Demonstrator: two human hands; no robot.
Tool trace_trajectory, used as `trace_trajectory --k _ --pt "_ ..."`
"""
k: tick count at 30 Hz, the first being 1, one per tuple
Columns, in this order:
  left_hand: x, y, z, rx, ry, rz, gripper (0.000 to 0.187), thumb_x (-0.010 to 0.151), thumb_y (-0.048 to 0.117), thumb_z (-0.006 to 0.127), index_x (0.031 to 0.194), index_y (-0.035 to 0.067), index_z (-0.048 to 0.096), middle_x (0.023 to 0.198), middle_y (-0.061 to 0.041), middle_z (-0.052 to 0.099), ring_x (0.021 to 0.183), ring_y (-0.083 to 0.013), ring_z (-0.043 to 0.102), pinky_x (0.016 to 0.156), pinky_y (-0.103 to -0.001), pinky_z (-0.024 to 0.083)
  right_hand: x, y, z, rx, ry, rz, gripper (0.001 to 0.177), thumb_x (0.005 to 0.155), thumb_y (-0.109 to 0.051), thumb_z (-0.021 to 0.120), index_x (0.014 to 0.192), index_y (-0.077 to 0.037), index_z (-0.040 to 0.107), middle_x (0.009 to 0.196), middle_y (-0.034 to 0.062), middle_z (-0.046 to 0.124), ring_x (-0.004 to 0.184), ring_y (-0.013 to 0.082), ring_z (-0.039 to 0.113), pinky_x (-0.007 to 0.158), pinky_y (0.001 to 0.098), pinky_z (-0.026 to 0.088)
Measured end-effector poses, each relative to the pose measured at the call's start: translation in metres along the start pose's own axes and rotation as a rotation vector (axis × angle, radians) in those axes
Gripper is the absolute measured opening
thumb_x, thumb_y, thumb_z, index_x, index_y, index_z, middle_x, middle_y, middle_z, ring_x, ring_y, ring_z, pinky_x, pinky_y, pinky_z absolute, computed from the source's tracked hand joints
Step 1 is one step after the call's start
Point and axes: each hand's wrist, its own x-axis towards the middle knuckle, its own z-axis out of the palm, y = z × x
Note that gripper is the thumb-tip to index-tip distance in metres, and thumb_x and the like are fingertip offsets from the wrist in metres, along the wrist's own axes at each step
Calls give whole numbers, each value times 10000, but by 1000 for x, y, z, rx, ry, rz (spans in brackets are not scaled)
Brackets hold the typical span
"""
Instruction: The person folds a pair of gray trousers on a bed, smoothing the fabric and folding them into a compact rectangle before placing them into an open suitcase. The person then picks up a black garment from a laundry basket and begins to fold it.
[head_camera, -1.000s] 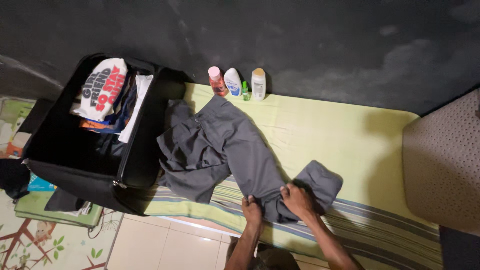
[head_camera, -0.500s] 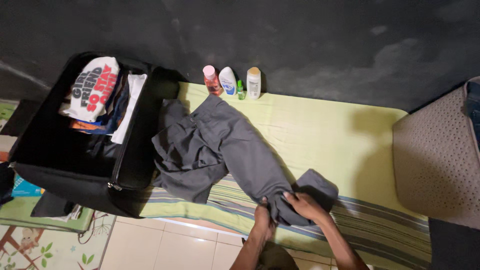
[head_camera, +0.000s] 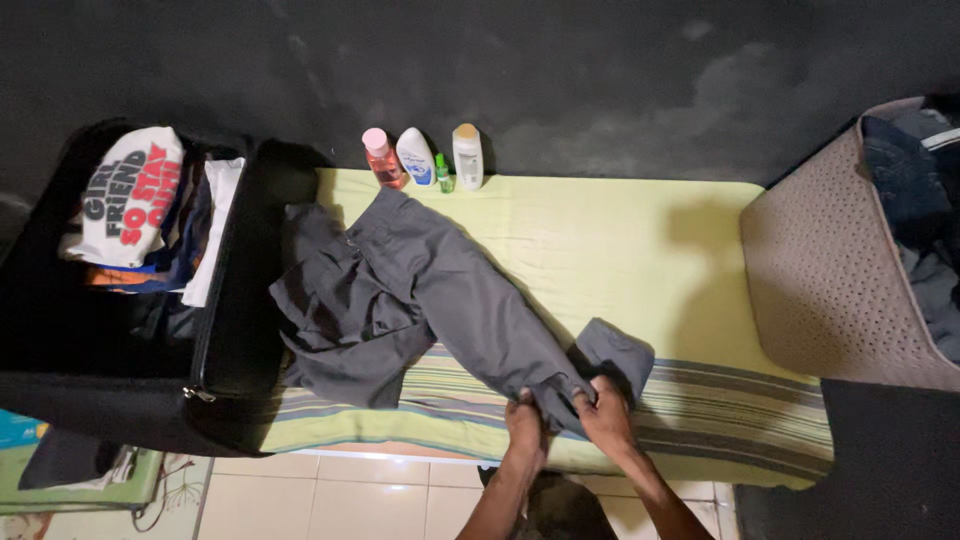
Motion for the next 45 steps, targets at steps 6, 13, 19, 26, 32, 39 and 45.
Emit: trace_trajectory --k 6,13,19,26,32,39,45 --pt "1 -3 4 12 82 70 410 1040 228 504 1328 -64 508 1221 -199 669 1034 -291 666 877 -410 576 25 17 -9 337 234 -438 304 925 -256 750 969 -2 591 797 119 634 756 215 576 694 375 516" --pt "-19 -12 20 9 24 304 432 1023 299 530 1319 -12 569 1261 -136 683 1094 -252 660 941 -365 535 33 5 -44 92 73 -173 407 944 -401 664 1066 -14 631 831 226 688 772 354 662 726 458 533" --pt "-59 -39 43 148 115 7 456 964 168 590 1373 -29 553 1184 -242 687 947 -381 634 854 -574 485 60 50 -44 -122 -68 -303 657 950 -527 652 1182 84 586 1064 373 662 1022 523 636 822 566 525" --pt "-74 -36 64 -260 44 66 419 979 252 533 1312 -4 529 1212 -187 664 1051 -330 678 894 -483 585 76 83 -61 -243 -468 -128 659 985 -567 588 995 90 645 889 313 647 835 409 673 746 497 511" --pt "-73 -86 57 42 43 152 429 1057 315 594 1187 -93 610 839 -112 621 660 -224 583 574 -393 471 64 97 -66 66 -159 -393 568 888 -503 744 901 39 575 740 136 533 717 191 496 641 400 449" --pt "-57 -86 58 -76 140 231 458 1035 322 512 1161 -106 613 1014 -180 707 823 -254 702 720 -386 586 54 87 -78 408 -292 -230 507 865 -445 755 971 33 625 827 126 592 756 198 515 649 410 450" --pt "-131 -78 76 253 -96 292 526 1005 345 606 1303 -89 600 1243 -164 699 1056 -212 674 911 -345 538 70 96 -59 169 -58 -286 638 919 -548 647 1208 20 627 997 223 706 938 323 691 836 439 527"
